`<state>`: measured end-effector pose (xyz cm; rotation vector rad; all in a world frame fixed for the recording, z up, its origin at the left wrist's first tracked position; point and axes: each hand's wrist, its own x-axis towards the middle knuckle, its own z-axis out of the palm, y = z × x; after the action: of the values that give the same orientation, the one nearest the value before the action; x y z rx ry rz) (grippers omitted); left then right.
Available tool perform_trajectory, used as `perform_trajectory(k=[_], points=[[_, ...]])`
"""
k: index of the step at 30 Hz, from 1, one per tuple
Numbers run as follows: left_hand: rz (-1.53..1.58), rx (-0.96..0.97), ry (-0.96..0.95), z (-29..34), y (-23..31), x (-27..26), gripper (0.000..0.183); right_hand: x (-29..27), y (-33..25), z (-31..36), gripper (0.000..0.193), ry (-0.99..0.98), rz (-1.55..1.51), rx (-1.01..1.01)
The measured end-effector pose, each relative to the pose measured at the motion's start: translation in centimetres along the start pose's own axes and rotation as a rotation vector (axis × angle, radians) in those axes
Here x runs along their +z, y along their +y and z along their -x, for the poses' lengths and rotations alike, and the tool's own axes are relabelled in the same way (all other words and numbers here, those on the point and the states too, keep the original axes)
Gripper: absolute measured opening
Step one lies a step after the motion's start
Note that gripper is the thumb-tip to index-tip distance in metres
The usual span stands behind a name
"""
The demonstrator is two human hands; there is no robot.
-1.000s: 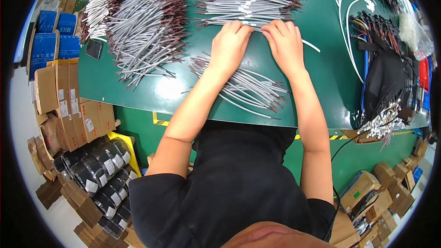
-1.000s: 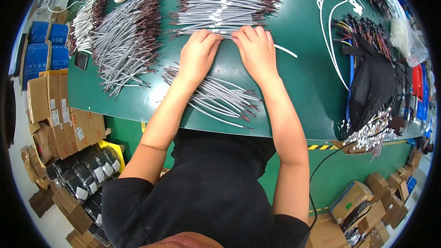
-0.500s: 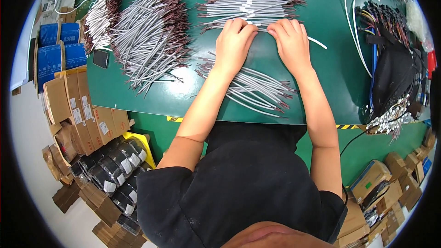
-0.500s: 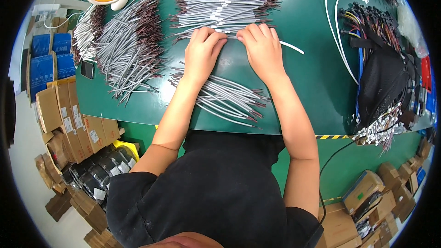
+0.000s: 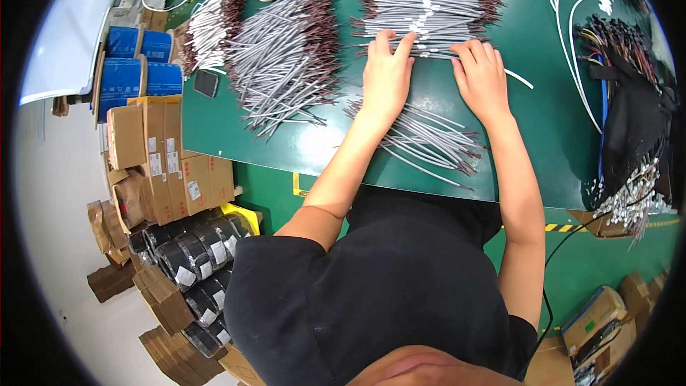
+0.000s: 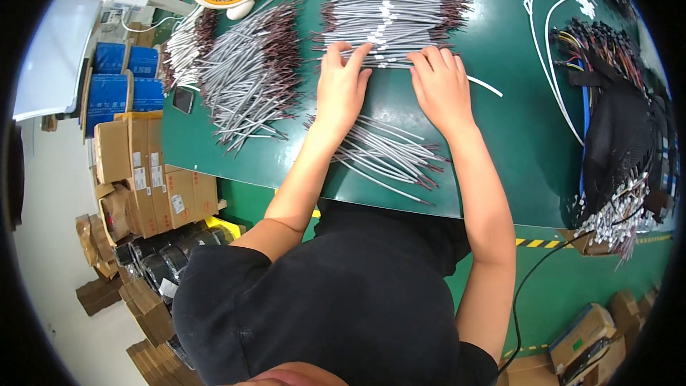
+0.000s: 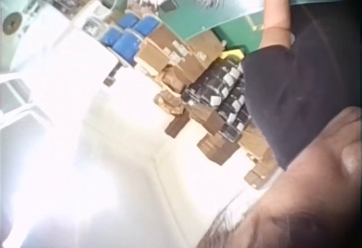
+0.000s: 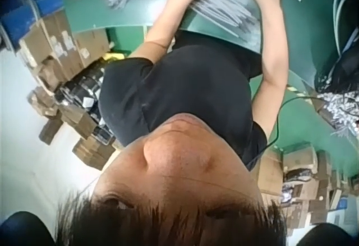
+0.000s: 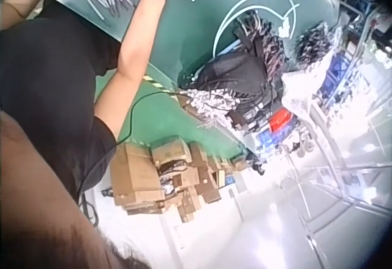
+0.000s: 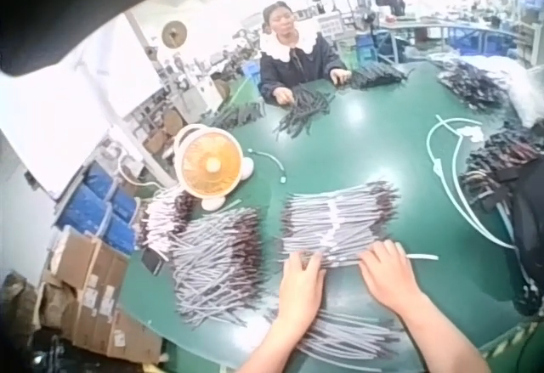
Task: Sorting and bundling electrical wires at a fabrication workbench.
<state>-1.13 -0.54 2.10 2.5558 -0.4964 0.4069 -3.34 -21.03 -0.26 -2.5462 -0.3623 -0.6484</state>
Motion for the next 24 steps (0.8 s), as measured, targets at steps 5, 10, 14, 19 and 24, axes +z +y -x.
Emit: perform_trajectory(k=[5, 10, 14, 19, 24], points=[[-0.072, 0.014, -0.134, -2.1, -2.1, 0.5, 0.043, 0.3, -0.3, -0.3, 0.019, 0.040, 0.005, 0.043], [0.174, 0.071, -0.239, -6.5, -4.4, -5.1, 0.037, 0.4, 0.4, 0.5, 0.021, 0.049, 0.009, 0.053], [-0.187, -0.081, 0.140, -12.0, -12.8, -11.8, 0.024, -0.1, 1.0, 0.9, 0.021, 0.066, -0.017, 0.079], [-0.441, -0.555, -0.143, -16.9, -32.4, -13.4, 0.053, -0.1, 0.4, 0.2, 0.020, 0.056, -0.009, 0.069], [-0.206, -0.562, -0.285, -17.6, -38.6, -9.7, 0.079, 0.4, 0.7, 0.6, 0.018, 0.034, -0.001, 0.094]])
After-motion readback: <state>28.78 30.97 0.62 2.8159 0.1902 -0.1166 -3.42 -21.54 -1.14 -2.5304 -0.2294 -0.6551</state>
